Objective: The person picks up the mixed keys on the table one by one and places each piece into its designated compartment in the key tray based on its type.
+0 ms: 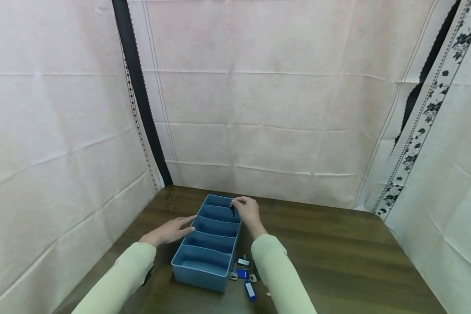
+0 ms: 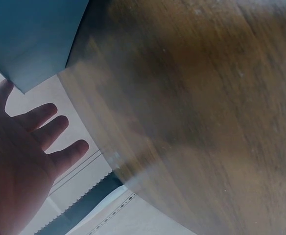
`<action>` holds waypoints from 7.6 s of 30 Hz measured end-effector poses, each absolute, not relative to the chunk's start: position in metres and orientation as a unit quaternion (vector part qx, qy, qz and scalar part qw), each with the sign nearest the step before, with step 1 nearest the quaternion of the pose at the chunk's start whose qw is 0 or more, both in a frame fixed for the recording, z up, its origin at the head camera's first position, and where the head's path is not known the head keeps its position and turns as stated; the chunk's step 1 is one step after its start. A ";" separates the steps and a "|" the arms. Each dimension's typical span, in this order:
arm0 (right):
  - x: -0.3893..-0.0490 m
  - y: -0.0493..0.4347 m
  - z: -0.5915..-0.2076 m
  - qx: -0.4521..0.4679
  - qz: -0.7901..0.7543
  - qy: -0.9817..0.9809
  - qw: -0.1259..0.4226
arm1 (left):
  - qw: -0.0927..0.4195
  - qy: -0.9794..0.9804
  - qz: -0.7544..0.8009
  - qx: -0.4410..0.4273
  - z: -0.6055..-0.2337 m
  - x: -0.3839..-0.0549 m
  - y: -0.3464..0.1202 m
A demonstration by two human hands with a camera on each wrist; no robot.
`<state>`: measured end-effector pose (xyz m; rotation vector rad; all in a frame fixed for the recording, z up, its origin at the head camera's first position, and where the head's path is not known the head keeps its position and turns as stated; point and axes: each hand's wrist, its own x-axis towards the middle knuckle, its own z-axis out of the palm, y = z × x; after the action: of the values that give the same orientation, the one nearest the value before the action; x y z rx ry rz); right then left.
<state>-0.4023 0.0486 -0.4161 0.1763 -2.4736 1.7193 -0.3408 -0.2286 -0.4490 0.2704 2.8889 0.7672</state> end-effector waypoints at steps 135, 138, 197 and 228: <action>-0.337 0.146 -0.496 0.331 0.348 -0.877 -0.025 | 0.070 0.961 0.249 0.099 -0.448 -0.339 -0.227; -0.338 0.147 -0.493 0.317 0.372 -0.872 -0.029 | 0.072 0.961 0.247 0.099 -0.447 -0.338 -0.227; -0.385 0.119 -0.425 0.095 0.524 -0.845 0.056 | 0.069 0.962 0.246 0.100 -0.449 -0.338 -0.228; -0.376 0.111 -0.407 0.138 0.531 -0.835 0.043 | 0.076 0.966 0.224 0.107 -0.449 -0.339 -0.227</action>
<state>-0.3763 0.1107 -0.4075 0.4206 -2.5545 1.6229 -0.3394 -0.2266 -0.4488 0.3218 2.8952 0.6713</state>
